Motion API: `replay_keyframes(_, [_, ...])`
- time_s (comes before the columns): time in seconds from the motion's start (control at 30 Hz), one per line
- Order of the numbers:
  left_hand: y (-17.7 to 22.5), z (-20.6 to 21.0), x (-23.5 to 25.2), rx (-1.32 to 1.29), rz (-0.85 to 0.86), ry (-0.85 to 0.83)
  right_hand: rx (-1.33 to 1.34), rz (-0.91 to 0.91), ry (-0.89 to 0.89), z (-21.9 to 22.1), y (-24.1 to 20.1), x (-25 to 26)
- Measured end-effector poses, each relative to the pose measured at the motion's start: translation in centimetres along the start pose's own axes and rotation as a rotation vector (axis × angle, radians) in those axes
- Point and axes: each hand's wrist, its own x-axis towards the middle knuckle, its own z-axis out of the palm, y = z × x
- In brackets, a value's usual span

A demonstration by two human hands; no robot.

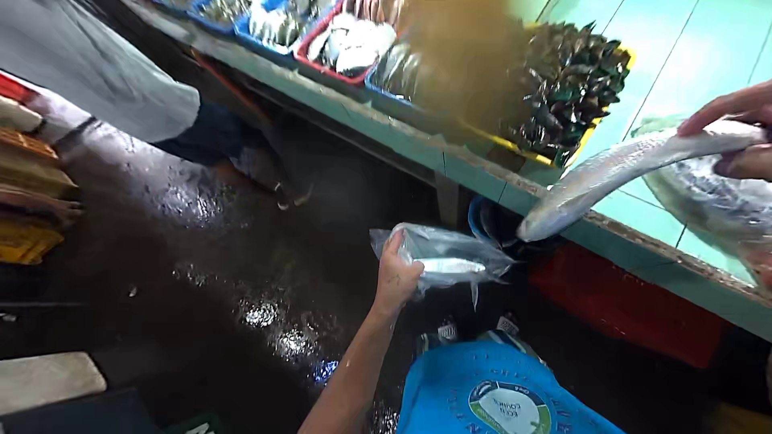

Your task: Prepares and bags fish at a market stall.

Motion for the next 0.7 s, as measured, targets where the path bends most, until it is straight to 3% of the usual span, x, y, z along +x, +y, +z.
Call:
replay_keyframes(0.13, [1.0, 0.7, -0.6, -0.019, 0.027, -0.078, 0.274, -0.325, -0.136, 5.3, 0.1, 0.6])
replay_keyframes(0.23, [1.6, 0.7, -1.5, -0.071, 0.033, -0.138, 0.446, -0.308, -0.196, 12.0, -1.2, -1.4])
replay_keyframes(0.3, [2.8, 0.5, -2.1, -0.171, 0.024, -0.132, 0.554, -0.277, -0.213, 18.2, 0.5, -2.7])
replay_keyframes(0.4, [3.8, -0.3, -3.0, -0.237, 0.018, -0.093, 0.422, -0.222, -0.351, 26.7, 4.9, -6.2])
replay_keyframes(0.5, [2.2, -0.9, -2.8, -0.222, 0.017, -0.048, 0.155, -0.277, -0.569, 27.5, 7.3, -8.8])
replay_keyframes(0.63, [0.5, -0.2, -3.3, -0.287, -0.002, -0.066, 0.310, -0.253, -0.240, 26.9, 8.2, -8.7])
replay_keyframes(0.7, [1.4, 0.2, -3.1, -0.235, 0.028, -0.090, 0.262, -0.087, -0.343, 29.3, 7.7, -7.6])
